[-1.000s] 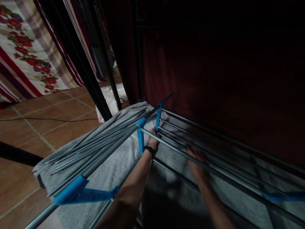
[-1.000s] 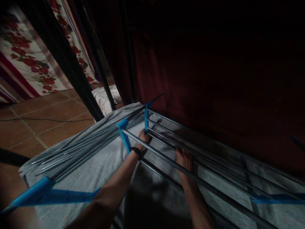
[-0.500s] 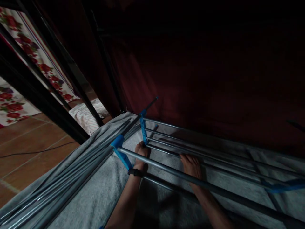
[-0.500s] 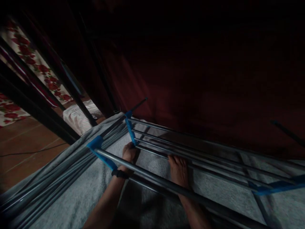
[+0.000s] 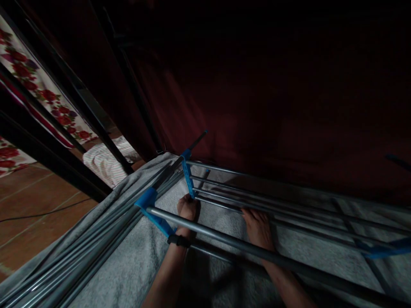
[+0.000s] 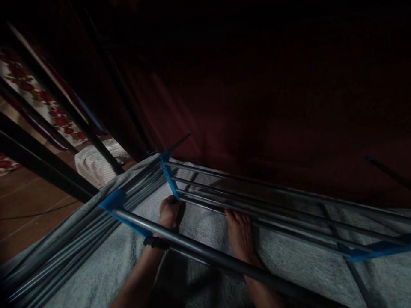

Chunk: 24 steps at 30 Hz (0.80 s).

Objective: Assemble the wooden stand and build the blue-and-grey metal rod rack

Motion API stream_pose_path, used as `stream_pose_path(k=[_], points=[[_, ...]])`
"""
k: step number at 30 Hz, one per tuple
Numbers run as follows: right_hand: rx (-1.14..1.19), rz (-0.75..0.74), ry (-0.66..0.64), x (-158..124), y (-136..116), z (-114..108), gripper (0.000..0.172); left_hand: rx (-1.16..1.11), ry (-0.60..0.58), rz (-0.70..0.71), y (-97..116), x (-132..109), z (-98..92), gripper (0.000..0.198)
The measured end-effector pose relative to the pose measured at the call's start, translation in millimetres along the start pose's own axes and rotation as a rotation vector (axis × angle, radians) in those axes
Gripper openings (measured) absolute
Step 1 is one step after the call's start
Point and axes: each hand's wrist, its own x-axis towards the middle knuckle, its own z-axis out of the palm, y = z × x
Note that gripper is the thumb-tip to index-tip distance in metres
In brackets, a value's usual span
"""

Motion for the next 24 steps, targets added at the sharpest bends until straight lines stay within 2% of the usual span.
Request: stream_pose_path(k=[3,12,24], points=[[0.007,0.007,0.009,-1,0,2,0.045,0.016,-0.015,-0.042,4,-2,-2.1,0.017],[-0.014,0.005,-0.032,-1,3,5,0.042,0.049,-0.033,-0.044,5,-3,-2.9,0.023],[-0.041,-0.022,0.008,1,4,5,0.039,0.141,-0.051,0.035,11,-4,-5.9,0.015]])
